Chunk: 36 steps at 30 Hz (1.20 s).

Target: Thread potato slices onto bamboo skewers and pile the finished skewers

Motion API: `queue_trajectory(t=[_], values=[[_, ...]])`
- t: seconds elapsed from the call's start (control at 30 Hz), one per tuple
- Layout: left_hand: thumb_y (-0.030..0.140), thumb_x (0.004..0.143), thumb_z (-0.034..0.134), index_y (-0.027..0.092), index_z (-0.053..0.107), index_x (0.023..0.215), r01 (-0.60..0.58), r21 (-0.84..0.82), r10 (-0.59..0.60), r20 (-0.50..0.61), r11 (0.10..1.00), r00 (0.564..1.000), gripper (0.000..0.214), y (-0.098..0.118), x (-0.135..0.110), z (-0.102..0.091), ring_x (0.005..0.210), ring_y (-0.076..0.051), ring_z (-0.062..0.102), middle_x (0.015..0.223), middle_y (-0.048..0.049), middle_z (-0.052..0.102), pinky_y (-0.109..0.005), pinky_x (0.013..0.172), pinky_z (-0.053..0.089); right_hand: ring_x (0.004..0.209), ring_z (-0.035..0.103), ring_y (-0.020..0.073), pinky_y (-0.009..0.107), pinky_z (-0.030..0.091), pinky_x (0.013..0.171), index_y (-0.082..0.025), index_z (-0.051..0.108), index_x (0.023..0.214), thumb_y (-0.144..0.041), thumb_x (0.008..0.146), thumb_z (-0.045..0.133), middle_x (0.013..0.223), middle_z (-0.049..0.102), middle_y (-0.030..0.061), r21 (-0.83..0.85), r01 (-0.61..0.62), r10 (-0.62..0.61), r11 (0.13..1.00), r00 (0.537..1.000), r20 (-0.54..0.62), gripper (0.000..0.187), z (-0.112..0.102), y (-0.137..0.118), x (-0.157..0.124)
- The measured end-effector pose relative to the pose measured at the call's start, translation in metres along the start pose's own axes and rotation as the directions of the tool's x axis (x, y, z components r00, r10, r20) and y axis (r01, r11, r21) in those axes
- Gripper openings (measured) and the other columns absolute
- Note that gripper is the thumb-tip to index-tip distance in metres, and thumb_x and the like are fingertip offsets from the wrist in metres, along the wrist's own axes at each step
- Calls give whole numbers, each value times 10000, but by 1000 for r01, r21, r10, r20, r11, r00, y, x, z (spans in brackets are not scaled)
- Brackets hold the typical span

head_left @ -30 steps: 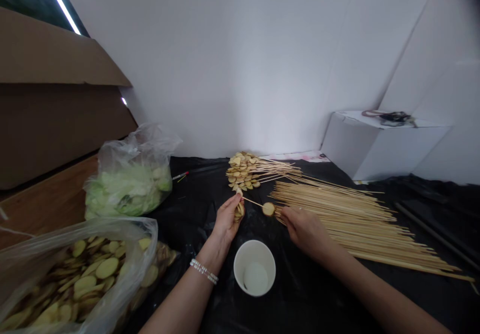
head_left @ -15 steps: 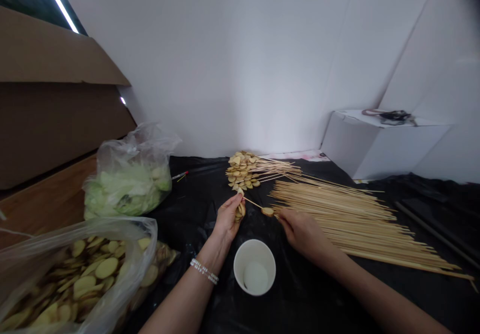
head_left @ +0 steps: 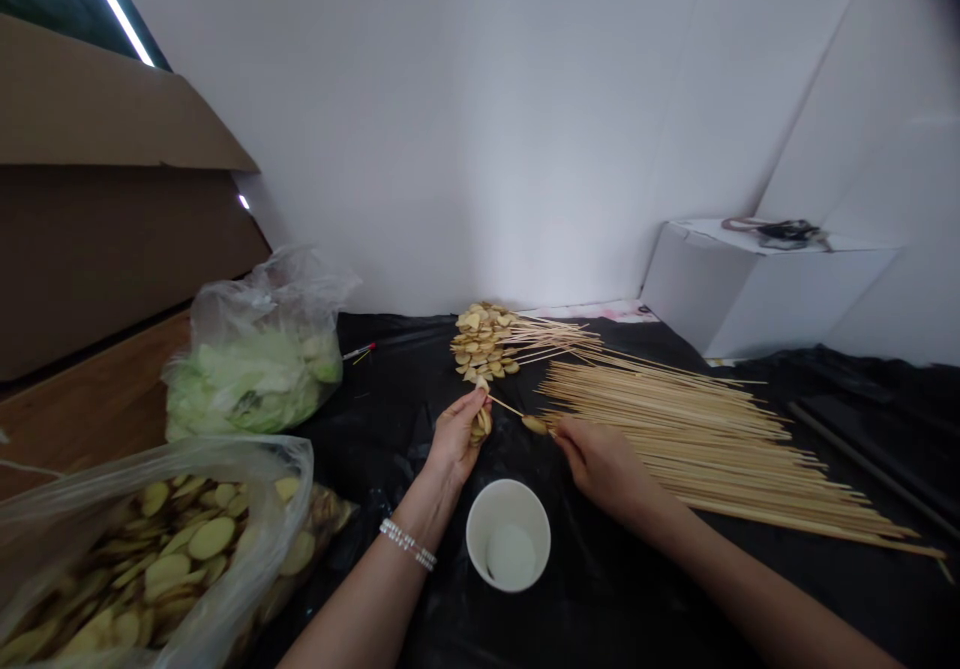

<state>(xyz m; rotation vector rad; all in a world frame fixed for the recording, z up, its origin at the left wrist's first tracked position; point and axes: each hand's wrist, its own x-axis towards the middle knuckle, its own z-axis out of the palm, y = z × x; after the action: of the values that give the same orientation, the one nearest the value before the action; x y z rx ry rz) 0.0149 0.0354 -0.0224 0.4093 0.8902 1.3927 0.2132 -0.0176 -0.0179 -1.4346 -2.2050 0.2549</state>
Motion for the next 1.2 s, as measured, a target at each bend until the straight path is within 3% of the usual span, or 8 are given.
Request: queue_trajectory(t=[0.1, 0.3, 0.5, 0.6, 0.77, 0.87, 1.03, 1.2], values=[[96, 670, 744, 84, 698, 756, 3, 1, -3, 4, 1000, 1000, 99, 0, 0, 0, 493, -65, 575, 609, -30, 649, -154, 476, 462, 672, 545, 164, 263, 315, 613, -194, 520, 761, -178, 880, 395, 734, 621, 47, -24, -10, 10, 1000, 1000, 0, 174, 0, 0, -1], [90, 662, 749, 89, 694, 743, 12, 13, -13, 2, 1000, 1000, 98, 0, 1, -1, 508, -67, 582, 622, -27, 651, -158, 490, 472, 639, 535, 145, 249, 331, 606, -194, 502, 682, -194, 885, 397, 697, 610, 28, 165, -44, 33, 985, 997, 67, 228, -3, -1, 3], [112, 645, 766, 78, 702, 752, -8, 14, 7, 35, 1000, 999, 129, -2, 1, -1, 509, -61, 575, 619, -30, 655, -150, 481, 455, 678, 534, 165, 265, 317, 616, -190, 523, 740, -176, 877, 391, 731, 614, 47, 27, -1, 2, 1000, 999, -41, 190, 0, -1, 1], [133, 603, 798, 80, 705, 741, -23, 24, 22, 40, 999, 999, 175, -3, 1, -1, 516, -58, 573, 624, -28, 658, -146, 489, 450, 680, 534, 167, 268, 315, 614, -187, 531, 776, -166, 871, 390, 749, 616, 49, 35, 4, -2, 999, 998, -59, 172, -1, -3, -1], [154, 572, 818, 93, 711, 744, -9, 54, 6, 54, 999, 999, 212, -3, 1, -1, 517, -57, 567, 618, -21, 654, -148, 492, 449, 596, 511, 138, 248, 333, 588, -198, 468, 628, -198, 870, 410, 607, 565, 5, 285, -99, 73, 953, 992, 101, 249, -6, -6, 3], [148, 587, 810, 87, 710, 754, -11, 67, 7, 67, 998, 998, 204, -3, 0, 0, 518, -56, 566, 613, -19, 648, -143, 488, 451, 556, 491, 128, 244, 333, 572, -199, 456, 608, -204, 879, 396, 555, 531, -13, 353, -132, 80, 926, 984, 158, 278, -7, -4, 6], [188, 672, 763, 84, 693, 759, 36, 22, -37, 29, 999, 999, 153, 0, 0, 1, 494, -50, 556, 605, -16, 636, -142, 464, 454, 632, 505, 140, 257, 332, 609, -191, 469, 621, -216, 872, 432, 639, 558, 6, 271, -50, 36, 961, 998, 54, 255, -4, 2, 8], [128, 686, 742, 103, 680, 781, 23, 0, -23, -14, 1000, 1000, 116, 1, 2, -1, 481, -55, 556, 586, -1, 626, -150, 455, 464, 655, 516, 139, 254, 328, 617, -188, 520, 689, -229, 877, 449, 685, 585, 6, 254, -16, 10, 967, 1000, 26, 205, -3, 5, 7]])
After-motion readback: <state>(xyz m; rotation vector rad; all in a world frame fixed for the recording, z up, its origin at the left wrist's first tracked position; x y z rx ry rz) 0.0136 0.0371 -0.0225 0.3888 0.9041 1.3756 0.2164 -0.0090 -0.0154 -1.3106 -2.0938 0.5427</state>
